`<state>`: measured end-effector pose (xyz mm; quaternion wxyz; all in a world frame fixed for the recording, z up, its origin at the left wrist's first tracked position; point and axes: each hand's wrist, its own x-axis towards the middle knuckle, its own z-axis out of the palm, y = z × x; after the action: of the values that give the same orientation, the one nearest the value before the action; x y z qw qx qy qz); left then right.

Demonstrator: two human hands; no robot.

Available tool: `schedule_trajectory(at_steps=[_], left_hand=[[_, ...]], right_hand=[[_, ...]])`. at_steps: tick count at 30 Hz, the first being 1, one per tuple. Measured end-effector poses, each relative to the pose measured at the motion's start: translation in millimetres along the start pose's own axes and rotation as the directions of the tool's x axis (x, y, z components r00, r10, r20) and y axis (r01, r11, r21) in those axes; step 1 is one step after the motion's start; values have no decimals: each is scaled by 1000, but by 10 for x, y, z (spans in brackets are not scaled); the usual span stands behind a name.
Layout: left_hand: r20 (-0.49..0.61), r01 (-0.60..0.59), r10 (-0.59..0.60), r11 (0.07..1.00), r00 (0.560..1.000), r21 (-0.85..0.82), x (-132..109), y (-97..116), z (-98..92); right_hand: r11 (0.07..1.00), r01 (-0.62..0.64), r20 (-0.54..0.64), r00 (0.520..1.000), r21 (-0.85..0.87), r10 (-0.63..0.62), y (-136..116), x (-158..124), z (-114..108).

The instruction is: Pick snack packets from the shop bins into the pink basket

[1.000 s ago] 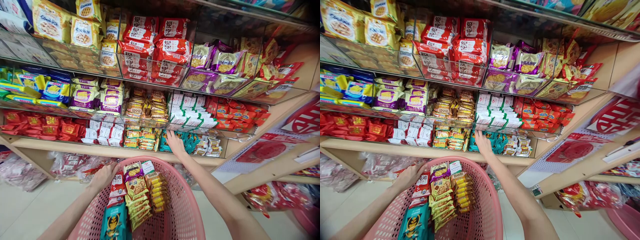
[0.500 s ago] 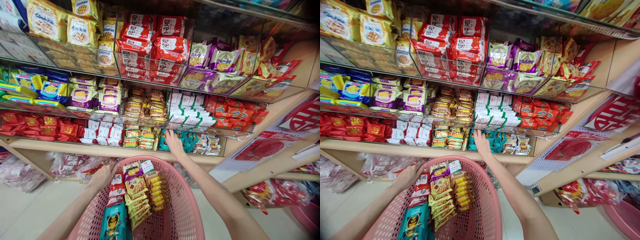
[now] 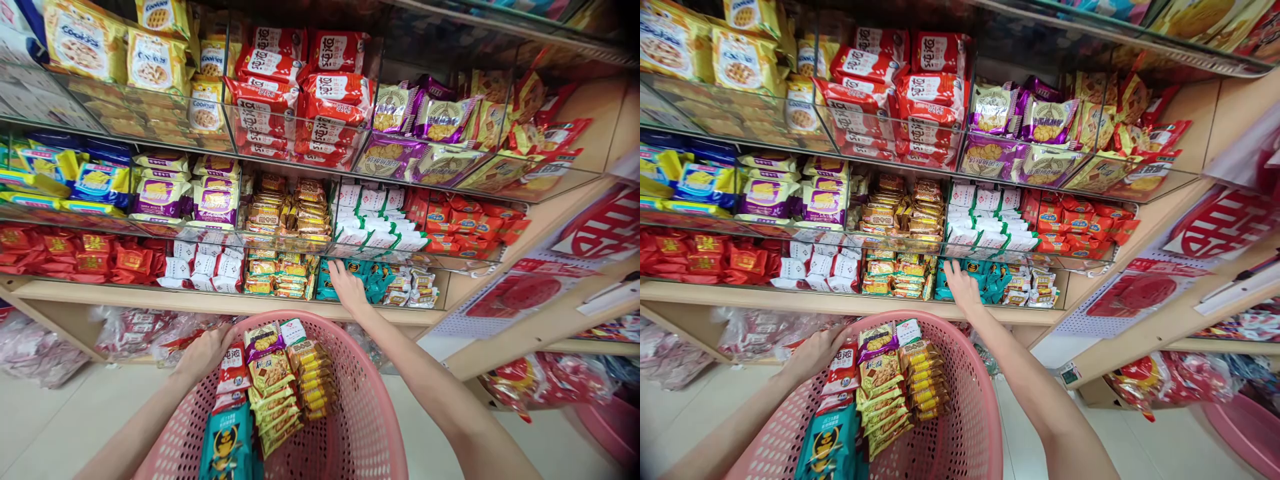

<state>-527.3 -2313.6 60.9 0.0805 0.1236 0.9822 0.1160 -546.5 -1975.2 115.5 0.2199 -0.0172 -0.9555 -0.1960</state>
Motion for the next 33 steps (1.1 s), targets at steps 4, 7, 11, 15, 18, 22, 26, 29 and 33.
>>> schedule_trajectory(at_steps=[4,7,11,15,18,22,26,29,33], left_hand=[[1,-2,2,1000,1000,-6,-9,14,-18],[2,11,-11,1000,1000,0,-16,22,-20],[-4,17,-17,1000,1000,17,-27,31,-14],[0,21,-21,999,1000,45,-34,46,-10],[4,20,-20,997,1000,71,-41,63,-13],[9,19,-19,997,1000,74,-46,71,-7],[1,14,-14,998,1000,69,-49,51,18],[-5,22,-22,997,1000,70,-56,36,34],[-12,34,-34,997,999,63,-60,33,45]], right_hand=[[999,33,-7,999,4,-33,21,-33,-19],[998,59,-11,998,0,-59,36,-57,-43],[998,70,-45,997,4,-69,74,-112,-64],[995,95,-133,987,11,-92,159,-250,-96],[985,157,-257,957,66,-135,199,-415,-227],[917,293,-411,897,271,-165,53,-653,-636],[661,317,-324,939,680,-117,-341,-872,-1132],[379,191,-137,977,906,-165,-671,-1029,-1360],[62,-278,283,904,959,-321,-1035,-1199,-1395]])
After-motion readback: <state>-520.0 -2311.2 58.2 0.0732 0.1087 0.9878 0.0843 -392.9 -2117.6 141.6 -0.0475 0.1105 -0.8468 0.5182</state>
